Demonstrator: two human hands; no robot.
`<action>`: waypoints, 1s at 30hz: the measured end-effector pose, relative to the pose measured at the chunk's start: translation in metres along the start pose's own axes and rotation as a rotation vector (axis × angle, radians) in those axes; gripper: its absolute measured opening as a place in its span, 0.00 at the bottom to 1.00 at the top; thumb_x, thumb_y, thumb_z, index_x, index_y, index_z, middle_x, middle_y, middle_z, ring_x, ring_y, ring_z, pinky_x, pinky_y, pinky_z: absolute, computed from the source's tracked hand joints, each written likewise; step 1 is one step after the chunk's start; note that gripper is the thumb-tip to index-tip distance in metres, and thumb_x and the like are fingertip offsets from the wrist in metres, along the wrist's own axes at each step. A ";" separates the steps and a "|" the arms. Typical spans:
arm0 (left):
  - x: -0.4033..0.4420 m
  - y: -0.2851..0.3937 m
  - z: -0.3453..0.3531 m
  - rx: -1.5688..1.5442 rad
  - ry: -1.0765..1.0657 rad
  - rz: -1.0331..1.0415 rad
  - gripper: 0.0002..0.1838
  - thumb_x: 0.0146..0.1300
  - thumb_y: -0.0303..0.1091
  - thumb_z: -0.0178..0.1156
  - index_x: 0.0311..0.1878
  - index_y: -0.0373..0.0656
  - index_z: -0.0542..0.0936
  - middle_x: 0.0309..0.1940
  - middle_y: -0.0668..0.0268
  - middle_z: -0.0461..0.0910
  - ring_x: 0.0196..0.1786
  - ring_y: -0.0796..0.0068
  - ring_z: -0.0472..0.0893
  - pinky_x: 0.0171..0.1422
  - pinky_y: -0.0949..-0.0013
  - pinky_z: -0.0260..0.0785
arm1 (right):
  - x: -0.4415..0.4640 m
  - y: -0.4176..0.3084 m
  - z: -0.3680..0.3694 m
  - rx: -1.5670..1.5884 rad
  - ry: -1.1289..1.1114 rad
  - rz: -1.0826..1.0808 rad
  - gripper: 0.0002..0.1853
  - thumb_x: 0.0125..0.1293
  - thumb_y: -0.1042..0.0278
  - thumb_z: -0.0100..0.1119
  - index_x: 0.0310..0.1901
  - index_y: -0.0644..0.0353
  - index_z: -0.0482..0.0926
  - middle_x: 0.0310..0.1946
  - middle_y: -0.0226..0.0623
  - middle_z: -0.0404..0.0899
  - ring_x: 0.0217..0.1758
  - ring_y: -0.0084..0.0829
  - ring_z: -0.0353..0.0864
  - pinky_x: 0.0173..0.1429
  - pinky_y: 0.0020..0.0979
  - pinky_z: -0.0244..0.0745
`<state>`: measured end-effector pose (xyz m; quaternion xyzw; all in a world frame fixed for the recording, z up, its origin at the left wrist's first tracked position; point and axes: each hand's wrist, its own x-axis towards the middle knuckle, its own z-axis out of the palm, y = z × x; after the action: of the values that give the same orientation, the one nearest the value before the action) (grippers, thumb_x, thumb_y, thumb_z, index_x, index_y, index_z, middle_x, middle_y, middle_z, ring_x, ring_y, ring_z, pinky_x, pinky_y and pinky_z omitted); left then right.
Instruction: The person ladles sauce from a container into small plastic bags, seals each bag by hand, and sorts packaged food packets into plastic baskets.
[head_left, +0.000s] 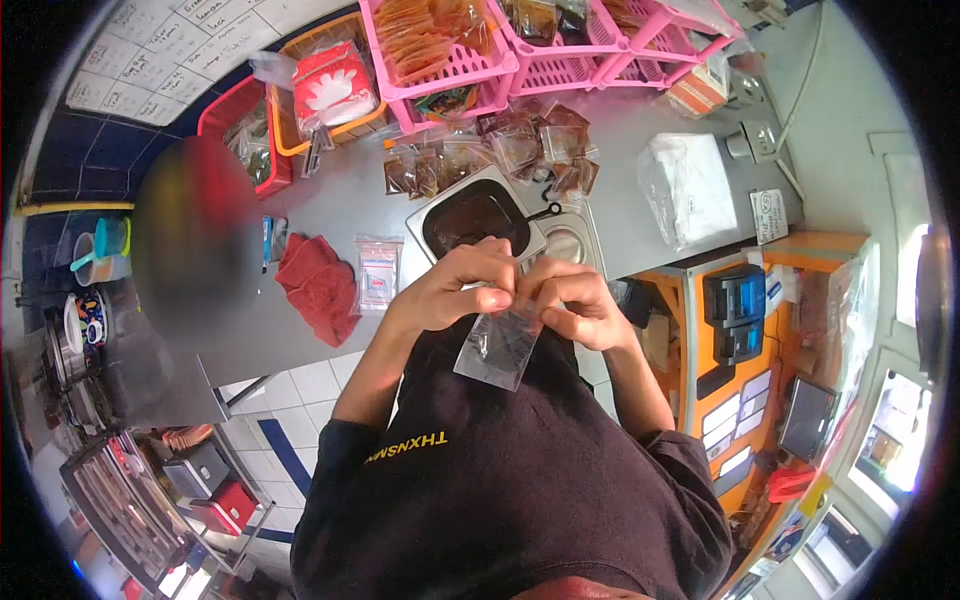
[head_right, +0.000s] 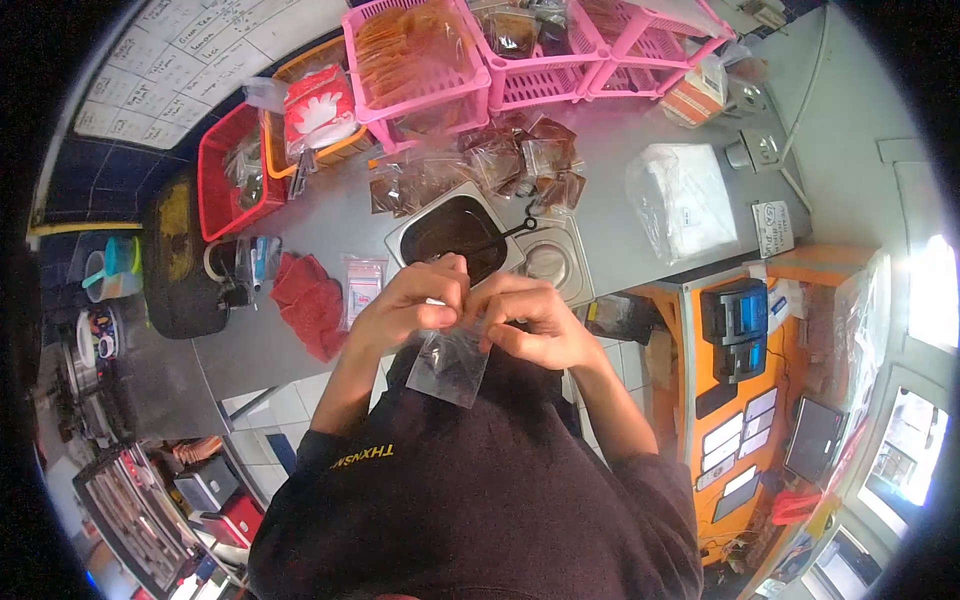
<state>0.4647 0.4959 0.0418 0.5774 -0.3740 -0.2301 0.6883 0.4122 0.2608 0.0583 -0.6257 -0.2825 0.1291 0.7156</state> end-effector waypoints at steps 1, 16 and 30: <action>0.001 -0.001 0.004 -0.004 0.024 -0.001 0.13 0.61 0.39 0.61 0.25 0.44 0.76 0.22 0.70 0.74 0.34 0.69 0.68 0.51 0.61 0.58 | 0.001 0.001 -0.001 0.118 -0.072 0.054 0.08 0.68 0.72 0.60 0.36 0.68 0.85 0.38 0.41 0.86 0.43 0.35 0.85 0.50 0.35 0.79; 0.003 0.020 0.005 0.323 0.078 -0.120 0.20 0.64 0.37 0.64 0.58 0.43 0.78 0.48 0.61 0.82 0.59 0.57 0.78 0.71 0.53 0.64 | 0.015 -0.017 -0.004 -0.098 -0.501 0.698 0.33 0.76 0.42 0.61 0.70 0.62 0.77 0.36 0.40 0.87 0.32 0.32 0.89 0.39 0.32 0.84; -0.043 -0.021 0.033 0.696 0.144 -0.255 0.16 0.50 0.41 0.72 0.36 0.43 0.78 0.30 0.59 0.85 0.39 0.51 0.86 0.54 0.55 0.77 | 0.013 -0.016 0.034 -0.201 -0.225 0.793 0.35 0.82 0.38 0.46 0.45 0.72 0.80 0.25 0.43 0.84 0.23 0.33 0.85 0.29 0.31 0.76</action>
<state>0.4147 0.5032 0.0128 0.8333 -0.3055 -0.1318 0.4415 0.4003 0.2929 0.0793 -0.7347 -0.1075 0.4337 0.5105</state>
